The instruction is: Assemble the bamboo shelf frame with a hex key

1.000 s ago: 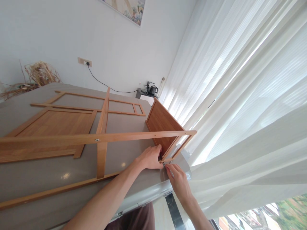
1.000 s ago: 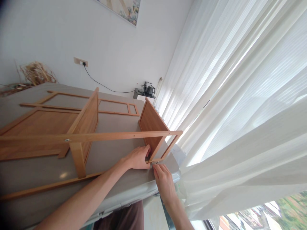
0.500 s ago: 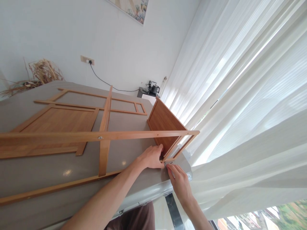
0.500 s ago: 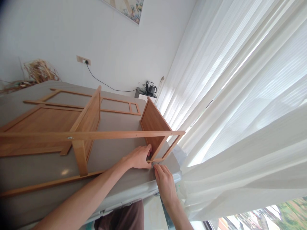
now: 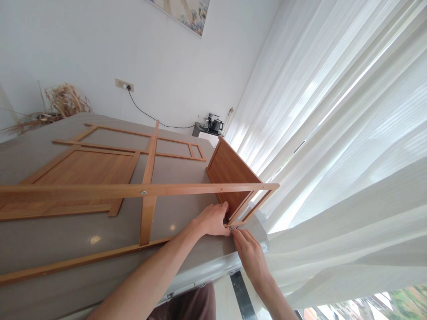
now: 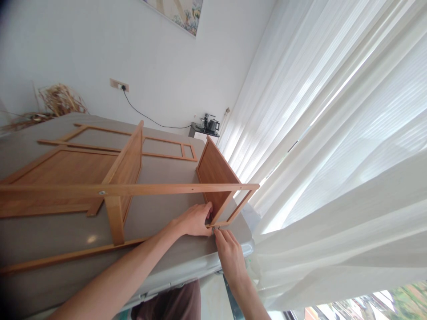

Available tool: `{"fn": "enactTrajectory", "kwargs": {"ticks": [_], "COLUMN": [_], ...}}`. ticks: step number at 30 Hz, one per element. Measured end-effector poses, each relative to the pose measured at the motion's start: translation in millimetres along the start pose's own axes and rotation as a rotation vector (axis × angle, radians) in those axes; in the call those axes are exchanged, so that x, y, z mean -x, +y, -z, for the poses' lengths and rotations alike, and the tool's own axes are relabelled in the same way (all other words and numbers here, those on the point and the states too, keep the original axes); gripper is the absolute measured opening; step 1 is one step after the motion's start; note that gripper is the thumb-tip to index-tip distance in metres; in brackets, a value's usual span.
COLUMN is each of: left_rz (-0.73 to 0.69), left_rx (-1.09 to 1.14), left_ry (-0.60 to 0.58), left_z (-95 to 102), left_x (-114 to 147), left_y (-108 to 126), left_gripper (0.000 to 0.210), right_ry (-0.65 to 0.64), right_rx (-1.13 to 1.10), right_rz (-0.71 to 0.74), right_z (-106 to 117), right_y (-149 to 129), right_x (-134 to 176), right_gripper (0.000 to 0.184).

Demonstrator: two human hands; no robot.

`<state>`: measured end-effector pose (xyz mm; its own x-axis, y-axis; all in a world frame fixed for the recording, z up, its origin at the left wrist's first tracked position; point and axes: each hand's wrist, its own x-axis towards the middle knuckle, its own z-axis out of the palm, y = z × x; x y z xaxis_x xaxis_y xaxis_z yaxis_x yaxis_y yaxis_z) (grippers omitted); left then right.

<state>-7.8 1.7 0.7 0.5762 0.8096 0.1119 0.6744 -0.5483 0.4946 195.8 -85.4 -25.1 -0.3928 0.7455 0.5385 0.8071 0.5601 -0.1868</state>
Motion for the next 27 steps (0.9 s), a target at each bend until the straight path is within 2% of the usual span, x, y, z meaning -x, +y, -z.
{"fn": "enactTrajectory", "kwargs": {"ticks": [11, 19, 27], "left_rz": [0.008, 0.016, 0.024], "left_rx": [-0.026, -0.028, -0.026], "left_ry": [-0.021, -0.030, -0.036], "left_z": [1.7, 4.5, 3.8], "left_x": [1.0, 1.4, 1.8], "left_y": [2.8, 3.9, 4.3], "left_gripper": [0.038, 0.037, 0.038], "right_ry": [0.049, 0.017, 0.066], "right_rx": [-0.065, -0.107, -0.075], "right_rz": [-0.204, -0.187, -0.158], "right_z": [-3.9, 3.1, 6.1], "right_y": [3.6, 1.8, -0.4], "right_x": [-2.1, -5.9, 5.8], "right_gripper": [0.029, 0.036, 0.027]}}
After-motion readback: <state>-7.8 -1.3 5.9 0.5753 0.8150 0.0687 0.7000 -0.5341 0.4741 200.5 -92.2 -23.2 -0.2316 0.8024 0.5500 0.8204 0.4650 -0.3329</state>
